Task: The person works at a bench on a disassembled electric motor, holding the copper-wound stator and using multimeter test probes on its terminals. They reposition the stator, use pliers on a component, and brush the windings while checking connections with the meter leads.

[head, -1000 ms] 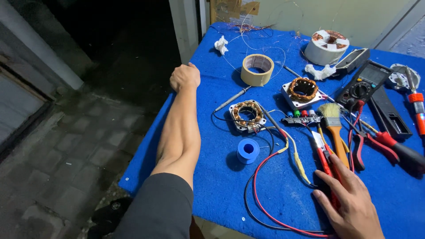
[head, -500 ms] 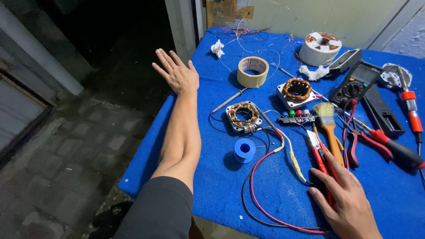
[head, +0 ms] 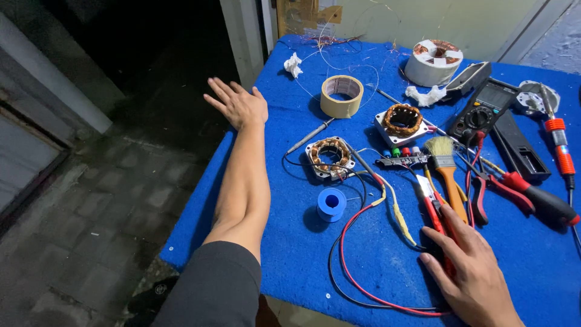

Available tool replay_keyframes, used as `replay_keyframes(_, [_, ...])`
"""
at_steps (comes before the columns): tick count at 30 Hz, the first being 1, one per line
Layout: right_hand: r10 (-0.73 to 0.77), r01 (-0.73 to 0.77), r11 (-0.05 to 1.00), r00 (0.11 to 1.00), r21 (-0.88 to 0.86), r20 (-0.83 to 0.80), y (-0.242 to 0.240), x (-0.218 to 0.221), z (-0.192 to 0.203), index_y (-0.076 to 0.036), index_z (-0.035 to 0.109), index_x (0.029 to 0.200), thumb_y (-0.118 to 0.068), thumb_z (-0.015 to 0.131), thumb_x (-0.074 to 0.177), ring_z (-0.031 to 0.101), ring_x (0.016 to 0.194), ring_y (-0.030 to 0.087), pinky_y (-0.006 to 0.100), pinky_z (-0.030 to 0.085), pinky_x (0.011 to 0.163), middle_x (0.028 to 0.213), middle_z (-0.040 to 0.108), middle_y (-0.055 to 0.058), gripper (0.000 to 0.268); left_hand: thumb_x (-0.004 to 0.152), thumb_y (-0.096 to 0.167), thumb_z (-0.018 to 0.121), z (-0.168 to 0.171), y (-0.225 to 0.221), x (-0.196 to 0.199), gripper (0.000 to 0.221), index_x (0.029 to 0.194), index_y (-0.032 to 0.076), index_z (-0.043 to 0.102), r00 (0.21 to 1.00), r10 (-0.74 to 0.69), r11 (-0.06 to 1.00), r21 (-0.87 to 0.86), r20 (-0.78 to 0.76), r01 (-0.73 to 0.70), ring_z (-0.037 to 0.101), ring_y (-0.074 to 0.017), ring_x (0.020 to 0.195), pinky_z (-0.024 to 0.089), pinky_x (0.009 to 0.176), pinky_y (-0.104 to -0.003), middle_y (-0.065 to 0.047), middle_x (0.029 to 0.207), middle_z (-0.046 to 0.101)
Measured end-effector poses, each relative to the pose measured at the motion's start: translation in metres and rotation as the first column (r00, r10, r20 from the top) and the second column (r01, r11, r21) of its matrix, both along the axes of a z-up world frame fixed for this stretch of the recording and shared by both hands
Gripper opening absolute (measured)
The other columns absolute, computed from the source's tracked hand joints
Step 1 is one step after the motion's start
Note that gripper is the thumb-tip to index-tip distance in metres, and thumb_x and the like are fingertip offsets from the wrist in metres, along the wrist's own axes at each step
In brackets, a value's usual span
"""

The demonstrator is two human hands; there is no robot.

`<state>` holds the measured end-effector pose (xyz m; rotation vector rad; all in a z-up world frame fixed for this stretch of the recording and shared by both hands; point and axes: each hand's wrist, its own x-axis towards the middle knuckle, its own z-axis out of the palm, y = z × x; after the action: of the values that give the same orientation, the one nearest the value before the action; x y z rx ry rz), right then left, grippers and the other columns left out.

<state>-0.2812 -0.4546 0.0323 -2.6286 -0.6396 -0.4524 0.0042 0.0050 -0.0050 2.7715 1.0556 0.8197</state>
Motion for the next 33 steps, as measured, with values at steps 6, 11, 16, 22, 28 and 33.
replay_keyframes(6, [-0.006, 0.006, 1.000, 1.000, 0.000, -0.003, 0.006, -0.003, 0.010, -0.012, 0.069, 0.118, -0.031, 0.073, 0.077, 0.052, 0.132, 0.037, 0.048, 0.041, 0.108, 0.156, 0.045, 0.016, 0.046, 0.099, 0.049, 0.047, 0.001, 0.007, 0.004, 0.061, 0.127, -0.002, 0.067, 0.998, -0.047, 0.990, -0.139, -0.051, 0.039, 0.037, -0.0420, 0.142, 0.016, 0.118, -0.061, -0.027, 0.142, 0.054])
replay_keyframes(11, [-0.046, 0.046, 0.999, 0.999, 0.016, 0.012, 0.007, -0.009, 0.016, -0.012, 0.069, 0.120, -0.028, 0.074, 0.078, 0.049, 0.134, 0.038, 0.048, 0.040, 0.108, 0.154, 0.045, 0.016, 0.045, 0.099, 0.048, 0.046, -0.001, 0.009, 0.008, 0.056, 0.109, 0.002, 0.077, 0.989, -0.114, 0.983, -0.153, -0.093, 0.098, 0.058, -0.0435, 0.121, 0.030, 0.110, -0.062, -0.024, 0.116, 0.071])
replay_keyframes(16, [0.007, -0.004, 0.996, 0.999, 0.091, -0.039, 0.007, -0.010, 0.024, -0.010, 0.067, 0.123, -0.017, 0.075, 0.079, 0.049, 0.134, 0.037, 0.048, 0.040, 0.108, 0.150, 0.049, 0.016, 0.046, 0.099, 0.037, 0.057, -0.010, 0.021, 0.010, 0.041, 0.102, 0.001, 0.076, 0.969, -0.230, 0.970, -0.059, 0.088, 0.235, 0.064, -0.0419, 0.111, 0.045, 0.096, -0.056, -0.023, 0.110, 0.073])
replay_keyframes(22, [0.009, -0.009, 0.990, 1.000, 0.140, 0.007, 0.000, -0.009, 0.015, -0.010, 0.065, 0.126, -0.003, 0.070, 0.076, 0.051, 0.135, 0.038, 0.047, 0.041, 0.110, 0.150, 0.051, 0.016, 0.051, 0.104, 0.030, 0.060, 0.004, 0.007, -0.009, 0.028, 0.104, 0.003, 0.071, 0.905, -0.392, 0.918, 0.007, 0.164, 0.396, 0.065, -0.0427, 0.107, 0.051, 0.092, -0.053, -0.022, 0.111, 0.071])
replay_keyframes(28, [0.026, -0.038, 0.977, 0.998, 0.211, 0.057, -0.002, -0.010, 0.019, -0.006, 0.060, 0.135, 0.004, 0.063, 0.076, 0.055, 0.131, 0.039, 0.046, 0.043, 0.110, 0.147, 0.054, 0.019, 0.060, 0.101, 0.031, 0.061, -0.018, 0.016, -0.005, 0.031, 0.115, 0.004, 0.066, 0.886, -0.455, 0.885, -0.069, 0.090, 0.461, 0.061, -0.0434, 0.110, 0.049, 0.093, -0.055, -0.023, 0.118, 0.066])
replay_keyframes(33, [-0.041, -0.006, 0.967, 0.983, 0.253, 0.179, -0.001, -0.017, 0.023, -0.004, 0.057, 0.137, 0.003, 0.062, 0.076, 0.060, 0.123, 0.040, 0.046, 0.047, 0.104, 0.140, 0.060, 0.022, 0.061, 0.093, 0.032, 0.066, -0.010, 0.000, -0.049, 0.044, 0.127, 0.004, 0.061, 0.857, -0.506, 0.862, 0.018, 0.095, 0.507, 0.055, -0.0431, 0.119, 0.043, 0.097, -0.056, -0.023, 0.126, 0.061])
